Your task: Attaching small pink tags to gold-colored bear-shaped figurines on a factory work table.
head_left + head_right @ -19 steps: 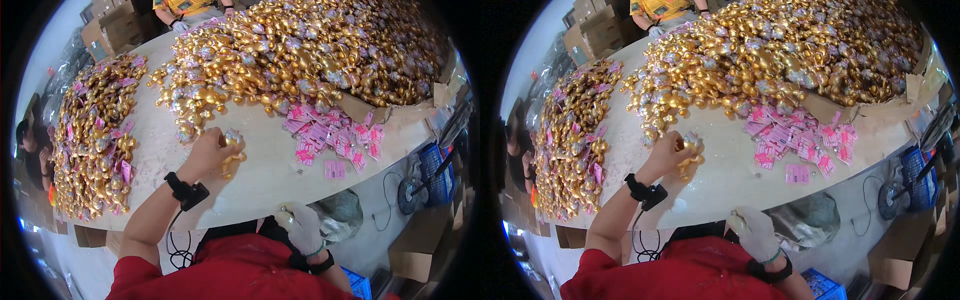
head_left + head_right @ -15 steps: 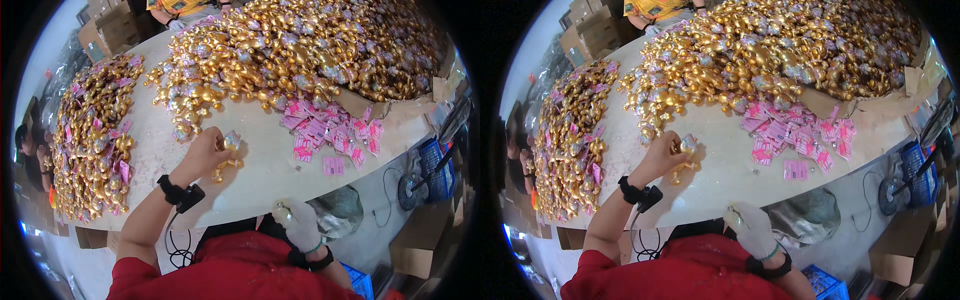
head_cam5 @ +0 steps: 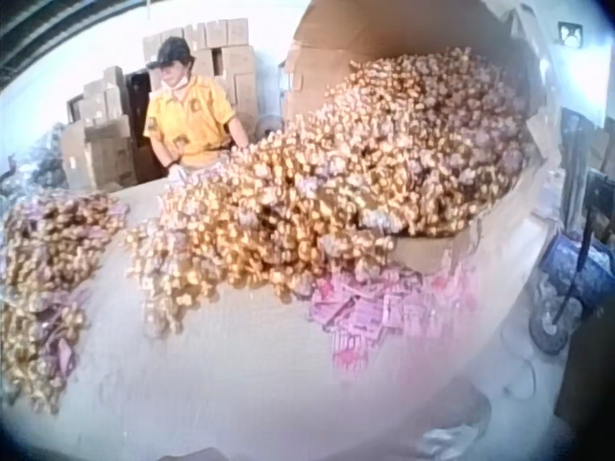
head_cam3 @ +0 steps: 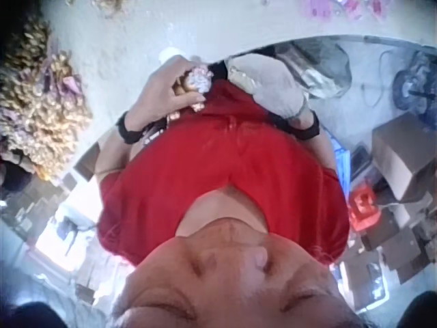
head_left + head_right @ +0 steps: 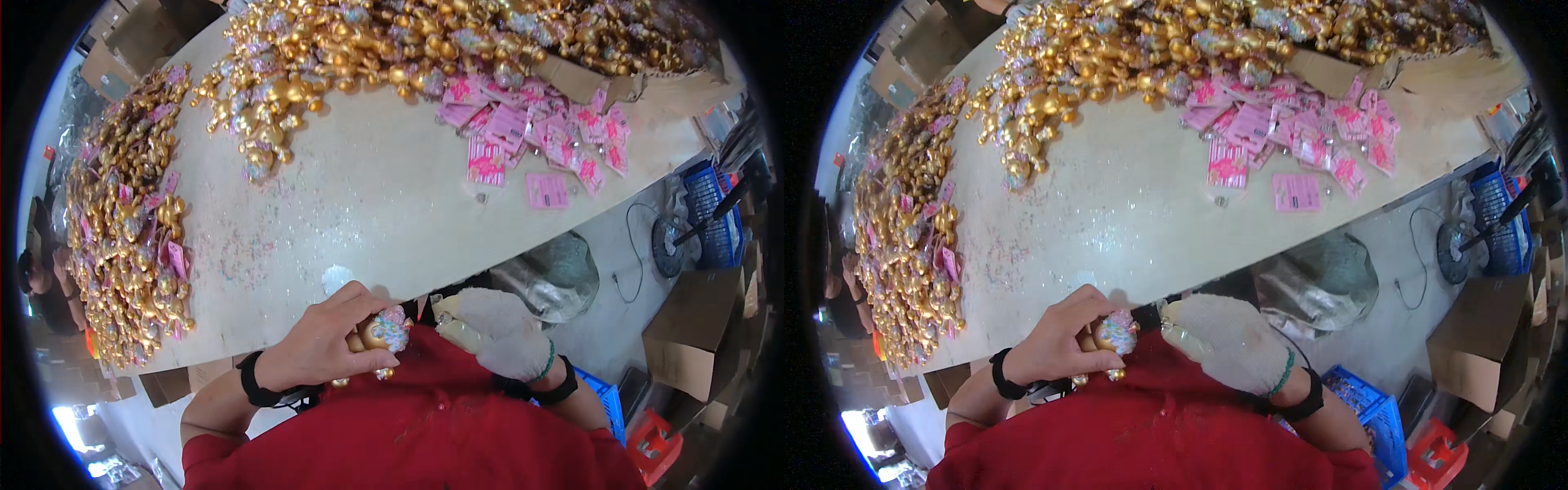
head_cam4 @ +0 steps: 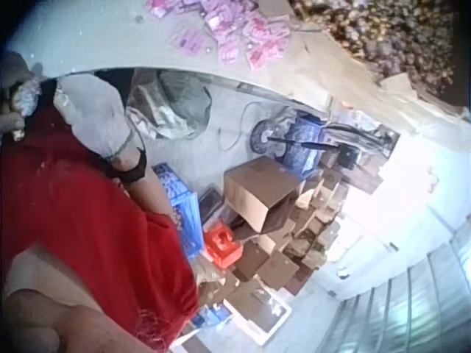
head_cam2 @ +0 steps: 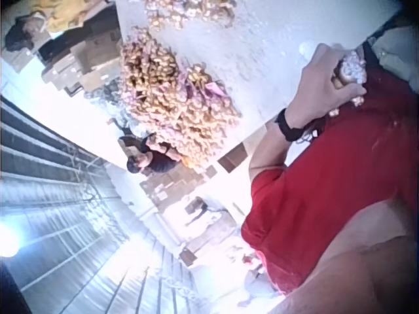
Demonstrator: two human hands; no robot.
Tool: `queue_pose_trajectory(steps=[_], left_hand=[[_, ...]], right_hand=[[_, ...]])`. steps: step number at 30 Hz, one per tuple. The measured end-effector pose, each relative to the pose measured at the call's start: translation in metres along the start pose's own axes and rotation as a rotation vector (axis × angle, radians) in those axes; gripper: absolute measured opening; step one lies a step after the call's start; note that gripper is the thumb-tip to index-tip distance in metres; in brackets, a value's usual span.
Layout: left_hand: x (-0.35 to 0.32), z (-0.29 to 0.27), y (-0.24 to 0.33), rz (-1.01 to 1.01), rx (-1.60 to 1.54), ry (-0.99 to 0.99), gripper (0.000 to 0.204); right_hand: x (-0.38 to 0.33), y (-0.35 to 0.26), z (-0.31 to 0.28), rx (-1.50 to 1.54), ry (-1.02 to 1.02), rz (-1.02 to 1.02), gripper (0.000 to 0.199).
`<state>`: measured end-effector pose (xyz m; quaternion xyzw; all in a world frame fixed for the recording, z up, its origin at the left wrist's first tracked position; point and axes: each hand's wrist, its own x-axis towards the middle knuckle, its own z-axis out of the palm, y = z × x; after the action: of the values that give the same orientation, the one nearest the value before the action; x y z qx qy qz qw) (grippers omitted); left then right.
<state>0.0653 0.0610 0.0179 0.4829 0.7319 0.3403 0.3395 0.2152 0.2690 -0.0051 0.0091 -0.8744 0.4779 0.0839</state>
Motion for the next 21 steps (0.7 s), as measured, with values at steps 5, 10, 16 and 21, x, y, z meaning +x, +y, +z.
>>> queue_pose_trajectory(steps=[5,10,16,21], left_hand=[[-0.008,0.024,-0.009,0.000,0.053,-0.017,0.051],[-0.005,0.029,-0.008,-0.076,0.076,-0.080,0.055],[0.000,0.029,-0.008,-0.054,0.103,-0.133,0.055],[0.001,0.028,-0.005,-0.044,0.144,-0.202,0.058]], right_hand=[[-0.014,0.005,0.015,-0.188,-0.210,0.006,0.017],[-0.019,0.007,0.022,-0.232,-0.210,-0.007,0.010],[-0.017,0.008,0.020,-0.263,-0.258,-0.060,0.009],[-0.018,0.007,0.021,-0.257,-0.273,-0.043,0.008]])
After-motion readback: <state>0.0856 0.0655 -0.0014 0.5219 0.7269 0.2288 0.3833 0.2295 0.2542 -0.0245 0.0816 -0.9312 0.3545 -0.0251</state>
